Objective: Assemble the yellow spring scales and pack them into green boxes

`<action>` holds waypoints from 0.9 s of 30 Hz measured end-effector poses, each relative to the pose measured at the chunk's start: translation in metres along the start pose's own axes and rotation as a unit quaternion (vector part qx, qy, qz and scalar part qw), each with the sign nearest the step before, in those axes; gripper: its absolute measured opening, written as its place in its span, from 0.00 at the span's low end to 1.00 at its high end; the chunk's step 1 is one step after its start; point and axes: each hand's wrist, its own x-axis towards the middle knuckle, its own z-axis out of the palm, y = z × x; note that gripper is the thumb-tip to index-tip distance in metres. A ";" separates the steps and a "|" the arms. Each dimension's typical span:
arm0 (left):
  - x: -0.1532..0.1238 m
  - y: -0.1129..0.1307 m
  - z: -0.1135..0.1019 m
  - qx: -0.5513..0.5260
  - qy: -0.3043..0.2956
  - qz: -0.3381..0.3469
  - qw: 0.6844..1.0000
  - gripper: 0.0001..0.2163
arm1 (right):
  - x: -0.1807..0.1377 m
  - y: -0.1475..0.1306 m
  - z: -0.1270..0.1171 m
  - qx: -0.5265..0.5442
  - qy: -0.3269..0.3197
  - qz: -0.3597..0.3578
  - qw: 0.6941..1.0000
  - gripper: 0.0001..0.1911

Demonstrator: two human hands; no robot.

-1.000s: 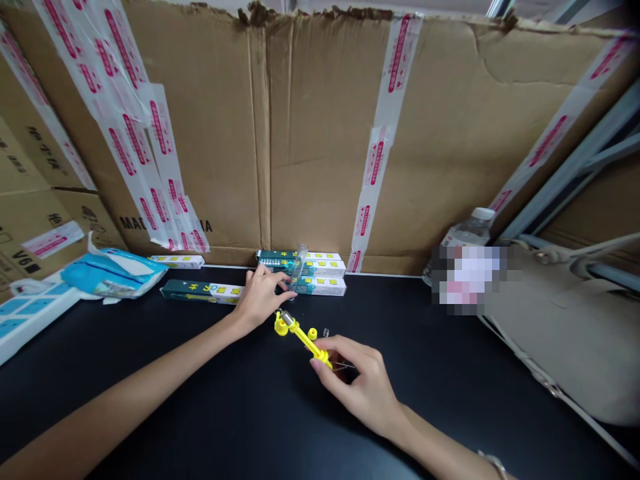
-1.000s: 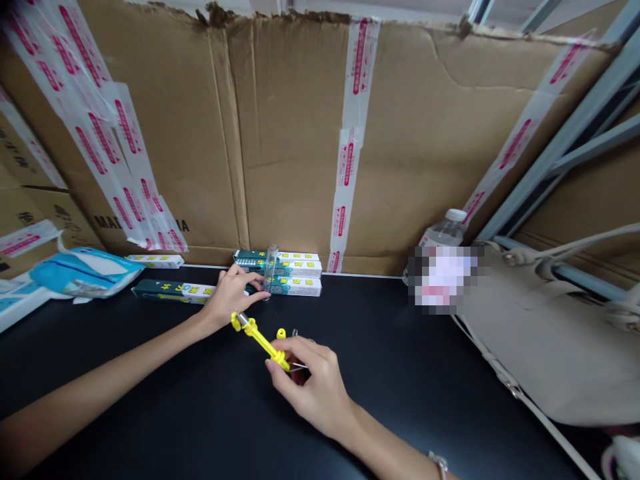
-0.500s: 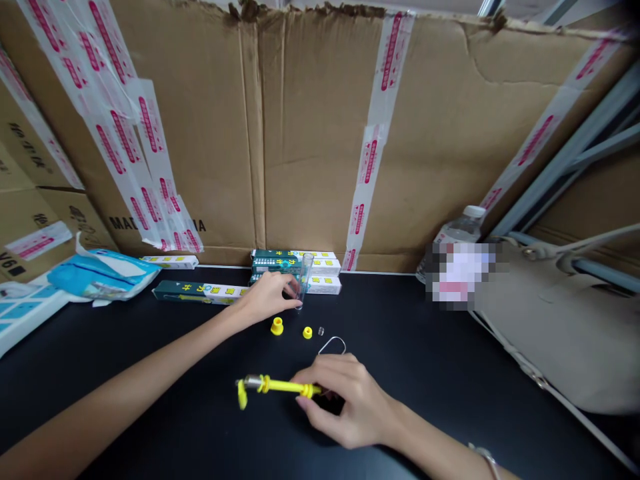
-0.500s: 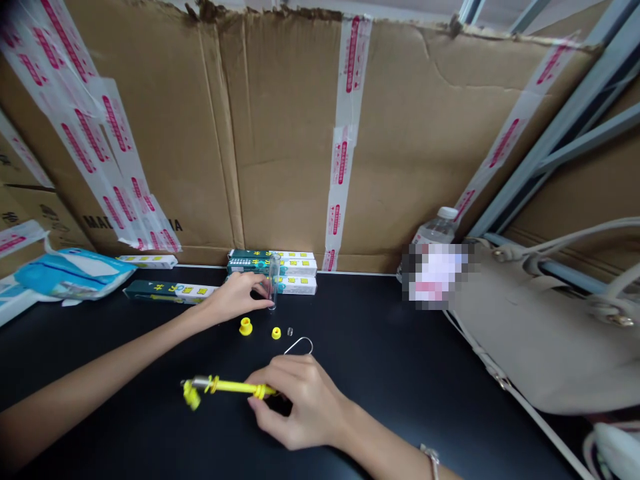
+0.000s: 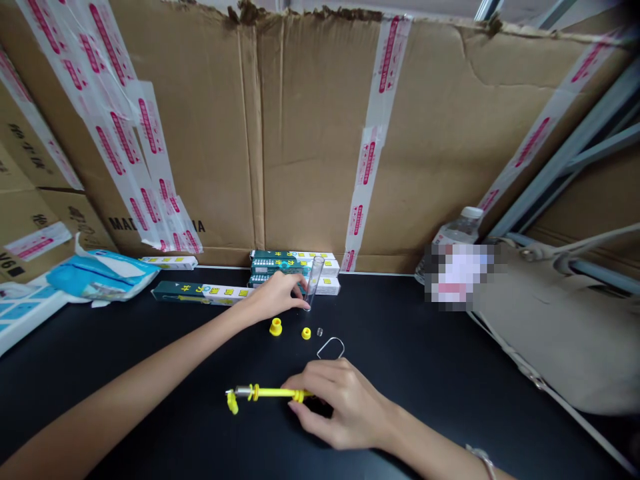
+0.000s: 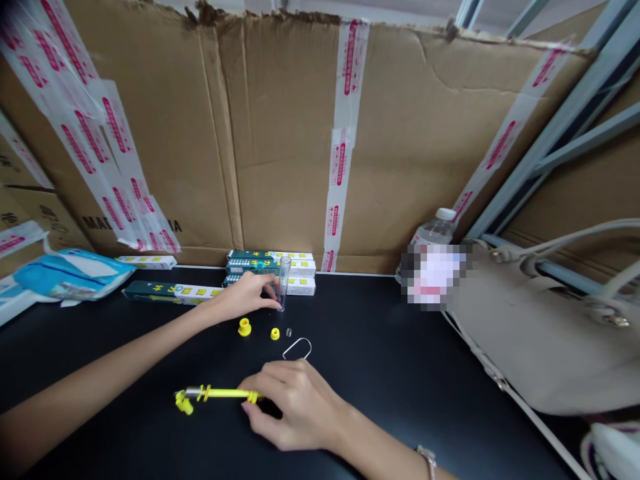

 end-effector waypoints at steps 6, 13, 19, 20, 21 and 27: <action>-0.004 -0.006 -0.016 0.074 0.063 0.017 0.995 0.15 | -0.001 0.000 0.000 0.014 -0.013 0.007 1.000 0.10; 0.005 -0.004 -0.045 0.157 0.039 0.123 0.979 0.40 | -0.002 0.002 0.001 0.025 -0.020 0.013 0.999 0.10; 0.029 -0.021 -0.033 0.202 -0.014 0.157 0.967 0.49 | -0.001 0.001 -0.001 0.023 -0.022 0.021 0.999 0.10; 0.032 -0.025 -0.029 0.208 -0.019 0.155 0.966 0.49 | 0.000 0.000 -0.002 0.024 -0.020 0.019 0.999 0.09; 0.034 -0.028 -0.026 0.213 -0.023 0.151 0.965 0.47 | 0.000 0.000 -0.002 0.024 -0.018 0.016 0.999 0.09; 0.036 -0.041 -0.022 0.234 -0.041 0.146 0.960 0.39 | 0.001 0.000 -0.002 0.006 -0.013 0.003 1.000 0.08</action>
